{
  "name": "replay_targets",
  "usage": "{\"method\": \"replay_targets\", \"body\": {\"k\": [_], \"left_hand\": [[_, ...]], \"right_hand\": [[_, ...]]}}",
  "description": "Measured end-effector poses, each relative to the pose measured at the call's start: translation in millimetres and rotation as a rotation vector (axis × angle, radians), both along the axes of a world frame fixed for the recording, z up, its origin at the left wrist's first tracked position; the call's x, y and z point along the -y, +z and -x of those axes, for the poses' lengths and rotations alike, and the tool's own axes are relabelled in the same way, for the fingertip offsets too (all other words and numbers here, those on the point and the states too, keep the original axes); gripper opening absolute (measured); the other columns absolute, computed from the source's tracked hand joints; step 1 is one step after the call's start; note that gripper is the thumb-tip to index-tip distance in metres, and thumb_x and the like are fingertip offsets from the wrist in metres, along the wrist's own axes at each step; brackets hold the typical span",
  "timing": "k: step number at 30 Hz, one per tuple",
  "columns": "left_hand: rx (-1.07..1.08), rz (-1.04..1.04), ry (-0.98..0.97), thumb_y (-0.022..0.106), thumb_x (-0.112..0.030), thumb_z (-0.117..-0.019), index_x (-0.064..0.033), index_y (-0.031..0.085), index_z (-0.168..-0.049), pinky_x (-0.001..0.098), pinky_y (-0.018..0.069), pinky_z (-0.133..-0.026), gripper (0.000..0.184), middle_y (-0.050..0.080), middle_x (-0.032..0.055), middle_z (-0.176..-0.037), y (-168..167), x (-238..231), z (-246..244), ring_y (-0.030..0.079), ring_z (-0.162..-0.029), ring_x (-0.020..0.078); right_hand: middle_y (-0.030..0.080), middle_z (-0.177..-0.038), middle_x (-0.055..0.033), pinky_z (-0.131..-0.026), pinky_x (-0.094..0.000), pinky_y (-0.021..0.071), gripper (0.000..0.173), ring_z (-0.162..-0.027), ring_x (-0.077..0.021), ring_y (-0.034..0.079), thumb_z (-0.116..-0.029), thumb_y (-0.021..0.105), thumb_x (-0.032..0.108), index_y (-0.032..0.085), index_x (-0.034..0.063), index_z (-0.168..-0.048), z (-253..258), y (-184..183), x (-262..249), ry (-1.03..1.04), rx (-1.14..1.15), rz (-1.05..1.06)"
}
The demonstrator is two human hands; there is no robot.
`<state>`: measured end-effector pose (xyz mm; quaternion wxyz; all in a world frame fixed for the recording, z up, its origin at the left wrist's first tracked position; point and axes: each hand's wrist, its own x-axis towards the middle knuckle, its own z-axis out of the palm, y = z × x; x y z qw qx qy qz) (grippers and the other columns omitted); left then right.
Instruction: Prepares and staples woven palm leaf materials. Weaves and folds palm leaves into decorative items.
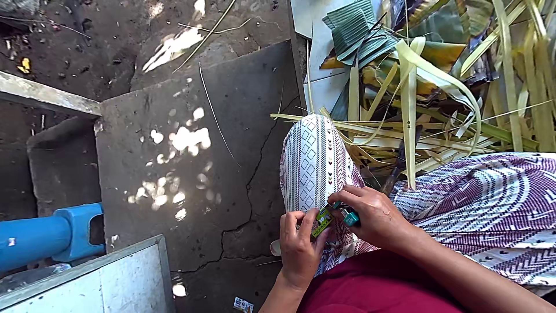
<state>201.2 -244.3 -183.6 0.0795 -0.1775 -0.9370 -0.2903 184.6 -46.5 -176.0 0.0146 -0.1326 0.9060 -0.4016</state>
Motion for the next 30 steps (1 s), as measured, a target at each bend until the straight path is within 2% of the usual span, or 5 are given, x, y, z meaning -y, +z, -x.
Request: {"method": "replay_targets", "body": {"k": [6,13,19,23,30], "left_hand": [[-0.018,0.016,-0.007,0.076,-0.035,-0.0834,-0.0078,0.077,-0.108,0.0251,0.0484,-0.084,0.036,0.061,0.0113,-0.091,-0.7,-0.4,0.8,0.06,-0.091,0.0213],[-0.031,0.023,-0.008,0.074,-0.042,-0.085,-0.0086,0.076,-0.113,0.0263,0.0484,-0.08,0.044,0.06,0.0103,-0.088,-1.6,2.1,-3.3,0.059,-0.087,0.0208],[-0.02,0.196,-0.197,0.059,-0.035,-0.0972,-0.03,0.073,-0.127,0.0356,0.0494,-0.068,0.033,0.059,0.0129,-0.09,5.4,-2.7,9.0,0.06,-0.081,0.027],[-0.021,0.209,-0.211,0.064,-0.029,-0.0905,-0.0218,0.078,-0.113,0.0341,0.0503,-0.062,0.027,0.058,0.0125,-0.086,1.9,-5.8,12.3,0.061,-0.077,0.0269],[-0.051,0.217,-0.181,0.064,-0.032,-0.0884,-0.0135,0.077,-0.108,0.0342,0.0509,-0.064,0.03,0.059,0.0131,-0.085,-3.2,-6.3,9.2,0.061,-0.077,0.0279]], "right_hand": [[0.068,-0.083,-0.0081,-0.059,-0.0415,0.052,0.016,-0.07,-0.0252,0.067,-0.0825,0.067,0.015,0.071,0.0092,-0.097,2.0,-3.8,5.5,-0.008,-0.095,-0.008],[0.07,-0.089,-0.0065,-0.07,-0.0279,0.0528,0.013,-0.078,-0.0144,0.065,-0.0931,0.063,0.018,0.07,0.0082,-0.099,-0.6,-8.5,2.8,-0.178,-0.192,0.171],[0.066,-0.088,-0.0004,-0.073,-0.0125,0.05,0.019,-0.079,0.0015,0.06,-0.0923,0.066,0.024,0.068,0.0057,-0.099,2.7,-4.6,-8.5,-0.281,-0.031,0.326],[0.067,-0.09,-0.0006,-0.074,-0.0113,0.0505,0.02,-0.08,0.003,0.061,-0.0923,0.067,0.022,0.067,0.0041,-0.102,1.6,-5.8,-13.7,-0.293,-0.027,0.352],[0.064,-0.086,0.0067,-0.07,-0.0093,0.0493,0.022,-0.076,0.0071,0.059,-0.0913,0.067,0.021,0.064,0.0067,-0.107,2.8,-3.4,-17.7,-0.322,0.122,0.459]]}}
